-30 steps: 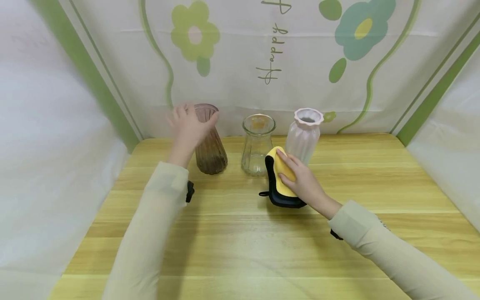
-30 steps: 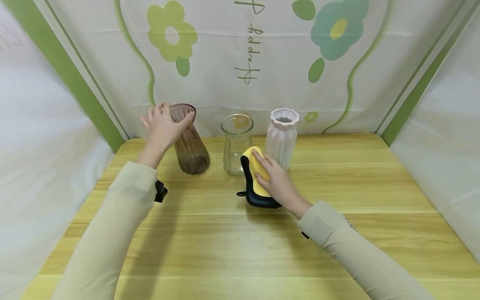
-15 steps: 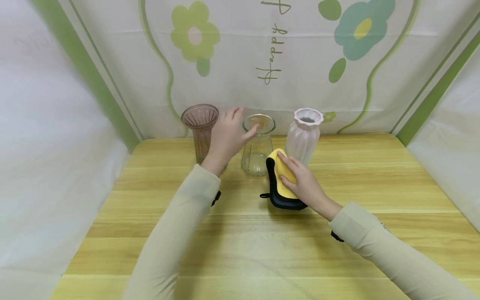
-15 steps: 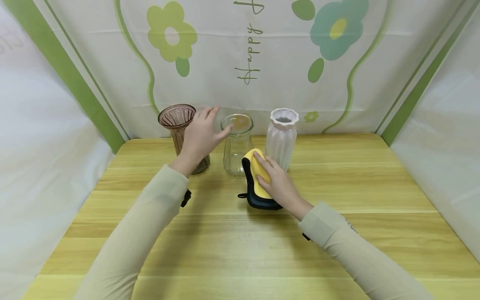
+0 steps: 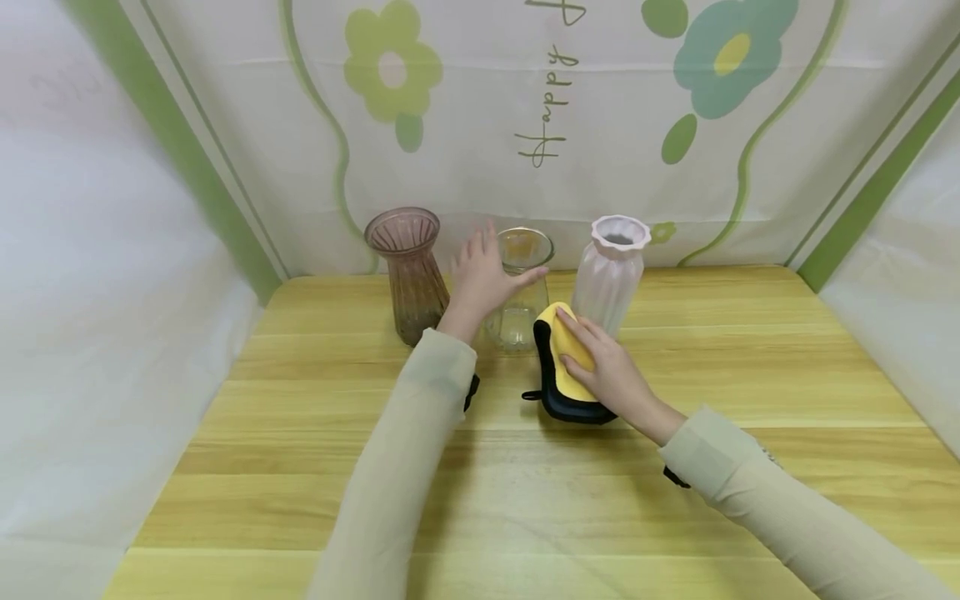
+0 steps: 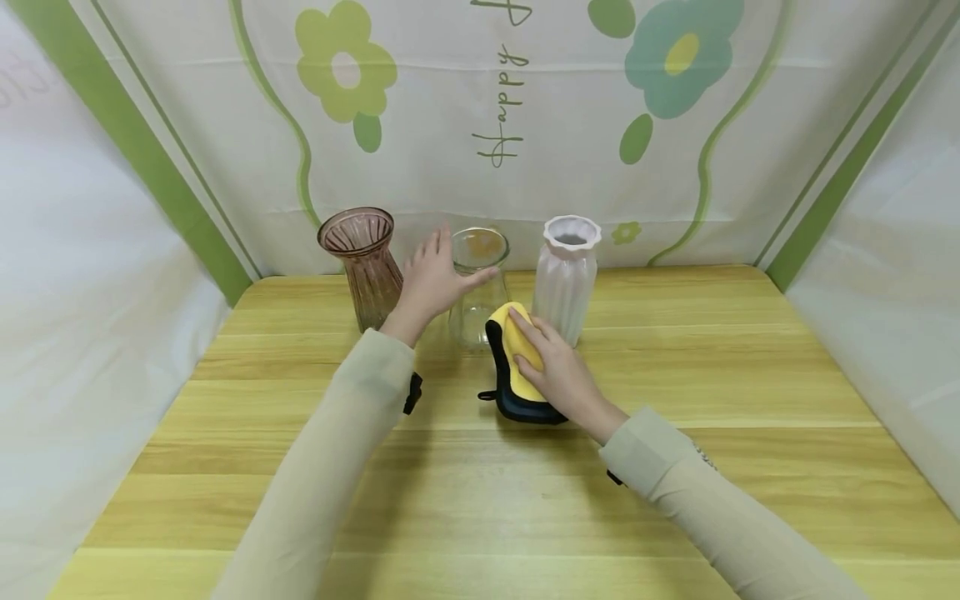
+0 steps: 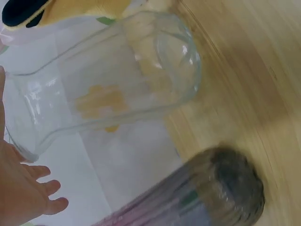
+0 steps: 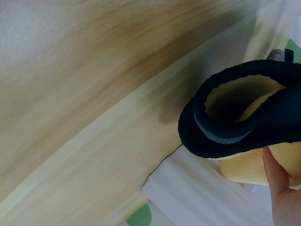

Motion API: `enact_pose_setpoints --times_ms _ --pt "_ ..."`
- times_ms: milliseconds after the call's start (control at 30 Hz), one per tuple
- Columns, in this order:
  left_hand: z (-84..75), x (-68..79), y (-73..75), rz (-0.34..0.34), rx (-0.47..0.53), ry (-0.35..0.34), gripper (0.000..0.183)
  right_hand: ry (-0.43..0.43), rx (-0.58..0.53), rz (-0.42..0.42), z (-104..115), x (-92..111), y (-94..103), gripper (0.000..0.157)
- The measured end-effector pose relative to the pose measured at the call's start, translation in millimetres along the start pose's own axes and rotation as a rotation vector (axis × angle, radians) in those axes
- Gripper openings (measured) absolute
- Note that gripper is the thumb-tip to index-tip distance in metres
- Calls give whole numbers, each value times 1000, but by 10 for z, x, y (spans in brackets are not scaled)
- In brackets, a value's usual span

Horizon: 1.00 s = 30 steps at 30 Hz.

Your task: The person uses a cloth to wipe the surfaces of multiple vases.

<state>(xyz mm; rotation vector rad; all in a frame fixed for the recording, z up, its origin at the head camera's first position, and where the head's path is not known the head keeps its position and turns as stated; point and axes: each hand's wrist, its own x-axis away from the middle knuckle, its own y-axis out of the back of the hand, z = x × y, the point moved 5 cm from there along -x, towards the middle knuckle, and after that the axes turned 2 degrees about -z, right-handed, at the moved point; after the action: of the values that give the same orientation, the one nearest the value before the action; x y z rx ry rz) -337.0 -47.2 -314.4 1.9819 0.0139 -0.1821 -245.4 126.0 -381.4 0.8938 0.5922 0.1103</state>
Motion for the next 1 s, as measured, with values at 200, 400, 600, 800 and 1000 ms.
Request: enact_pose_setpoints --times_ms 200,400,600,800,1000 --pt "-40 -8 -34 -1 34 28 109 -6 -7 -5 9 -23 -24 67" --pt "-37 -20 -20 17 26 13 108 -6 -15 -29 14 -31 -32 66" --pt "19 -27 8 26 -3 -15 105 -4 -24 -44 26 -28 -26 66" --pt "92 -3 38 48 -1 -53 104 -7 -33 -57 19 -36 -11 67" --pt "167 26 62 57 -25 -107 104 -3 -40 -67 41 -66 9 68"
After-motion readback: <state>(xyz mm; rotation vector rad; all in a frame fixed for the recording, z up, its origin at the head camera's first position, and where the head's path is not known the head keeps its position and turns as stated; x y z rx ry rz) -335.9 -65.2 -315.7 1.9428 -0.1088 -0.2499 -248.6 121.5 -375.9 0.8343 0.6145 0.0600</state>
